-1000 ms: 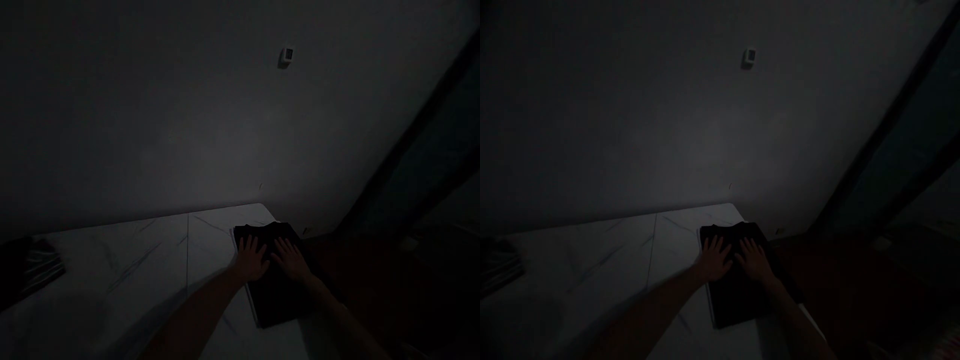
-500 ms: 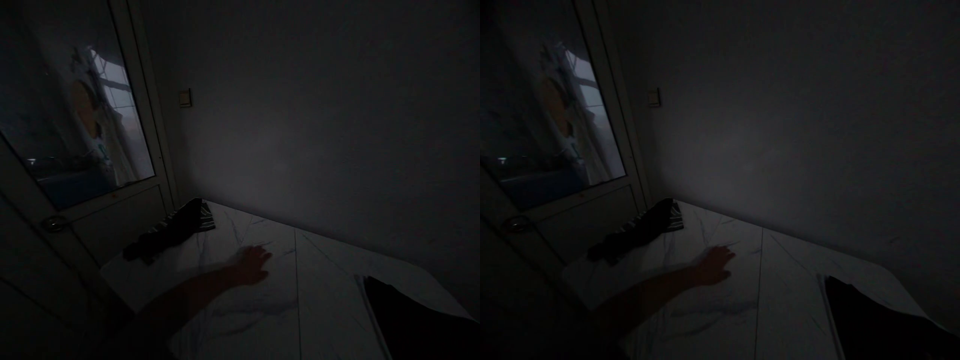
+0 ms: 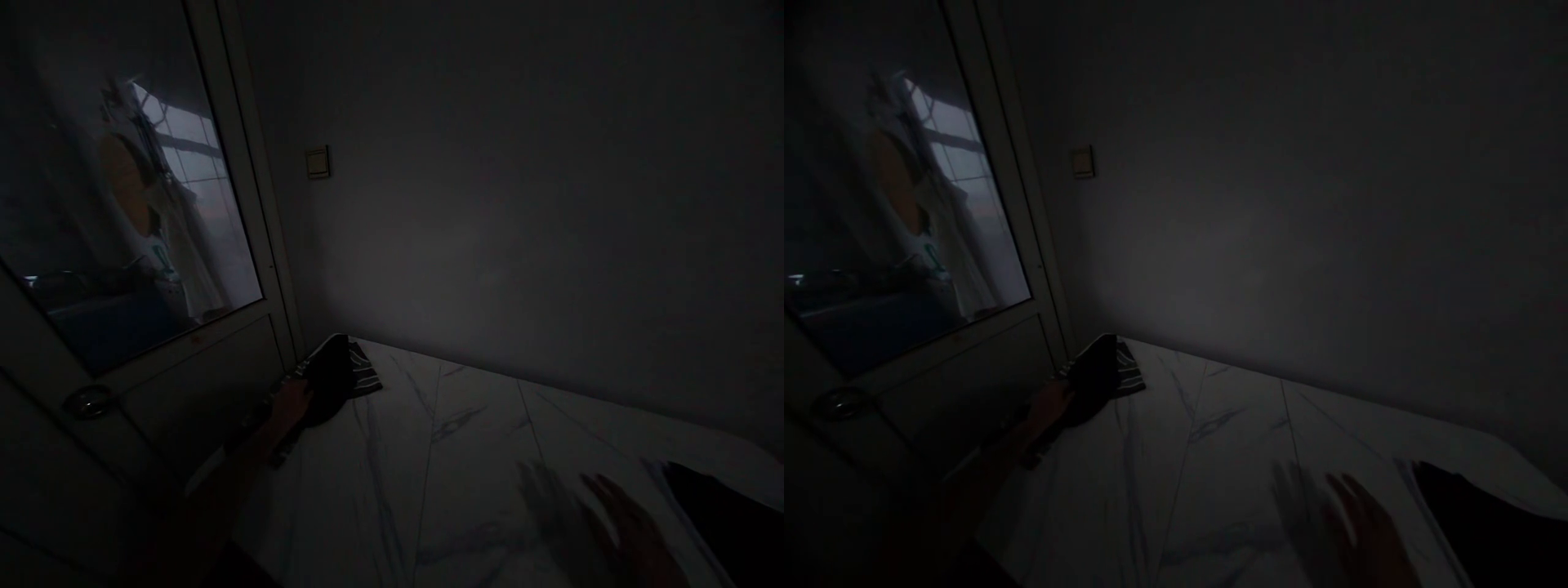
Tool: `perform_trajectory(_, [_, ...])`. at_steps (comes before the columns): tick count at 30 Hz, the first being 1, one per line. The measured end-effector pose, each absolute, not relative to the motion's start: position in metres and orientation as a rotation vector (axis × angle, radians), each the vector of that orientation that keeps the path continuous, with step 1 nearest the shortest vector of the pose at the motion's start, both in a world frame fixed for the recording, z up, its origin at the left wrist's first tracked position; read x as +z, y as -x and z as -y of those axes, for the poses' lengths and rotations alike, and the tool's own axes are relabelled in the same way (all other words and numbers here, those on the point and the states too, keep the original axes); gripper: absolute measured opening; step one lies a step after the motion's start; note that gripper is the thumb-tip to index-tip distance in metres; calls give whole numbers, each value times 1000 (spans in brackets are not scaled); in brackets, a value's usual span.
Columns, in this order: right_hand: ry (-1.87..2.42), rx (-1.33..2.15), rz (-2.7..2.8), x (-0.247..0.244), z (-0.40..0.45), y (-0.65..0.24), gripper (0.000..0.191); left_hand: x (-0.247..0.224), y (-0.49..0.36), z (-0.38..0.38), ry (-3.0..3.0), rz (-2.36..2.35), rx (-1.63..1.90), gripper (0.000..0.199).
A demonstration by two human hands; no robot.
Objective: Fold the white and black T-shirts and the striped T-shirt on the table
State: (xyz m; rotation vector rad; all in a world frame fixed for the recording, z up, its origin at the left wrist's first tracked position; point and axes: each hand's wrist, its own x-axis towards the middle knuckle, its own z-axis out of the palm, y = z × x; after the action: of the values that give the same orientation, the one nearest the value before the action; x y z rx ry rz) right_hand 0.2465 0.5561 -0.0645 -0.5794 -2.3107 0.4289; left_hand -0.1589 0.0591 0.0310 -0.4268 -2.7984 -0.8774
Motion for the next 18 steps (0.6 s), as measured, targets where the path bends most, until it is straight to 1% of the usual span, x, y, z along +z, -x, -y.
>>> perform_trajectory(4, [484, 842, 2363, -58, -468, -183, 50, 54, 152, -82, 515, 2796, -776, 20])
perform_trajectory(6, [447, 1093, 2375, -48, -431, -155, 54, 63, 134, -103, 571, 2810, -770, 22])
perform_trajectory(8, [429, 1415, 2352, -36, -402, -133, 62, 67, 99, -128, 680, 2836, -791, 20])
perform_trajectory(10, [464, 1771, 2270, -25, -382, -115, 73, 65, 49, -152, 865, 2851, -864, 16])
perform_trajectory(12, [490, 2024, 2194, -16, -368, -104, 81, 59, -4, -167, 1257, 2811, -1138, 18])
perform_trajectory(13, [469, 2070, 2196, -13, -364, -102, 80, 56, -28, -170, 1502, 2758, -1270, 20])
perform_trajectory(15, [341, 2008, 2305, -10, -360, -104, 68, 48, -60, -167, 1795, 2695, -1418, 29])
perform_trajectory(16, [261, 1931, 2386, -11, -360, -108, 60, 44, -67, -162, 1836, 2696, -1431, 33])
perform_trajectory(18, [187, 1744, 2533, -14, -366, -123, 46, 34, -62, -151, 1720, 2754, -1370, 34])
